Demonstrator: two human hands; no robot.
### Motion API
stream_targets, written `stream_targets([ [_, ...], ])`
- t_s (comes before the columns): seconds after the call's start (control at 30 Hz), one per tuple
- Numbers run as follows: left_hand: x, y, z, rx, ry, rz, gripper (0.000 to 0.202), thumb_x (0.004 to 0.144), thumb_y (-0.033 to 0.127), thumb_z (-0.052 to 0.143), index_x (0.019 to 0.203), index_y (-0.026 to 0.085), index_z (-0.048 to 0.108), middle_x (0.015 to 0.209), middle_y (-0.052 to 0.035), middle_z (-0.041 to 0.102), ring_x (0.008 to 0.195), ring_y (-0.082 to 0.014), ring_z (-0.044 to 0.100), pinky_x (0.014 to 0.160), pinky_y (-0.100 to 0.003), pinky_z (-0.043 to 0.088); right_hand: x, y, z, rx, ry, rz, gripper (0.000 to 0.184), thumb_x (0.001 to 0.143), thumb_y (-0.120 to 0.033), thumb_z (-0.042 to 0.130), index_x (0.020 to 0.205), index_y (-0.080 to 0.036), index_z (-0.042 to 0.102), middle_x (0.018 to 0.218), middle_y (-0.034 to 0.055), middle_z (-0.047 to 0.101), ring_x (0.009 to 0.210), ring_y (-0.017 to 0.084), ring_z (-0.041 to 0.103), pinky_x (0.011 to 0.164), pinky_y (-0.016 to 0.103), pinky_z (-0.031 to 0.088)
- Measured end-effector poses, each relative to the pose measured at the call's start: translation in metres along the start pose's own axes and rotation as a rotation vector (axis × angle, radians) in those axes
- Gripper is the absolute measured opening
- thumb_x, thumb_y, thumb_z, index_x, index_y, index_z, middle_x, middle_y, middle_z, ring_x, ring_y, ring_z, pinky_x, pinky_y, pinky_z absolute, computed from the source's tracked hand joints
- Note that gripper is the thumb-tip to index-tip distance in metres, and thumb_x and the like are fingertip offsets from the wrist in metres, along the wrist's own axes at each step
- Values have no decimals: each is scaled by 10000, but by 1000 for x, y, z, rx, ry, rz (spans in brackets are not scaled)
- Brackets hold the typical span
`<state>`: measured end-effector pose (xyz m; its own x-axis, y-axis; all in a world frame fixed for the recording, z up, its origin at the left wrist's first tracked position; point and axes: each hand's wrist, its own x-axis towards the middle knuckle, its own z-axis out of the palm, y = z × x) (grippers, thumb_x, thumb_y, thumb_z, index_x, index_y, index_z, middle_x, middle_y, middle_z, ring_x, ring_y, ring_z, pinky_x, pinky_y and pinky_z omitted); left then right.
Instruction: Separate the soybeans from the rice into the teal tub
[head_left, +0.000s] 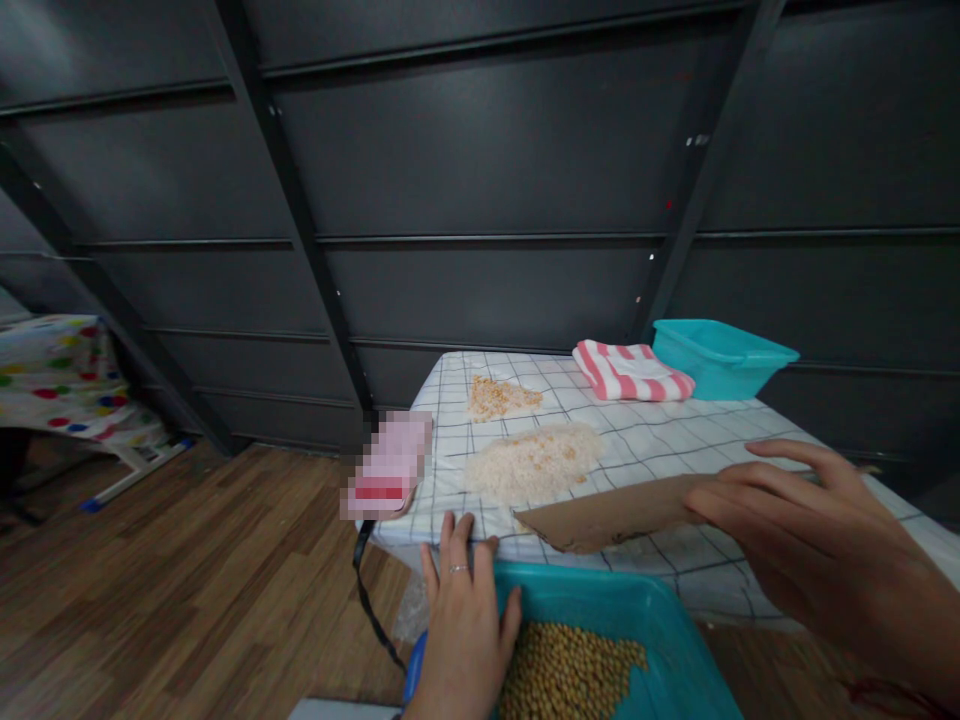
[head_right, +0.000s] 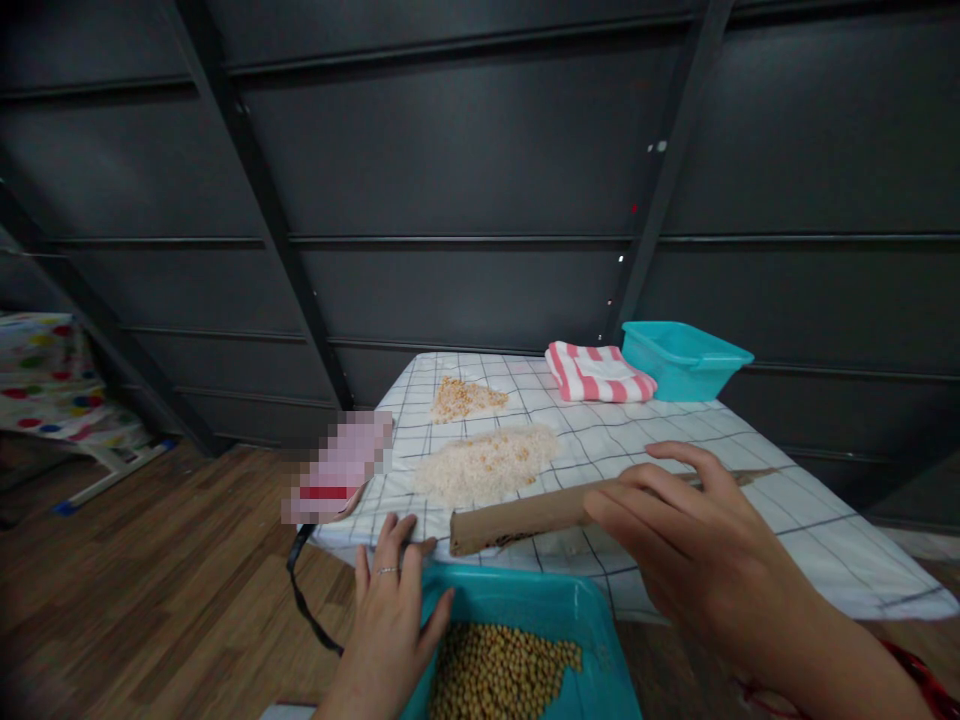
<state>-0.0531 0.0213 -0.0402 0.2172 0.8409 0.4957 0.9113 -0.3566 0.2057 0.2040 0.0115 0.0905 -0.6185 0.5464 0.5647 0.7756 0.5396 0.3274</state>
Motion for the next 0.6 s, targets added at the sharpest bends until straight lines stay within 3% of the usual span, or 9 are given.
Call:
stream_targets([
  [0.37, 0, 1, -1, -39, -18, -7, 268, 735, 189, 430, 991, 143, 496, 1228, -196, 425, 1224, -400, 281, 887, -677, 308, -4, -3, 6, 104, -56, 31, 381, 715, -12, 320, 914, -279, 506, 761, -41, 562, 704, 137, 520, 884, 418, 320],
  [0.6, 1, 1, -2, -31, -47, -17, 261, 738, 204, 426, 981, 146, 499, 1232, -196, 425, 1223, -396, 287, 894, -674, 304, -1, -1, 0, 36, -41, 3, 373, 702, -28, 319, 913, -283, 492, 757, -47, 575, 697, 131, 540, 884, 385, 351],
])
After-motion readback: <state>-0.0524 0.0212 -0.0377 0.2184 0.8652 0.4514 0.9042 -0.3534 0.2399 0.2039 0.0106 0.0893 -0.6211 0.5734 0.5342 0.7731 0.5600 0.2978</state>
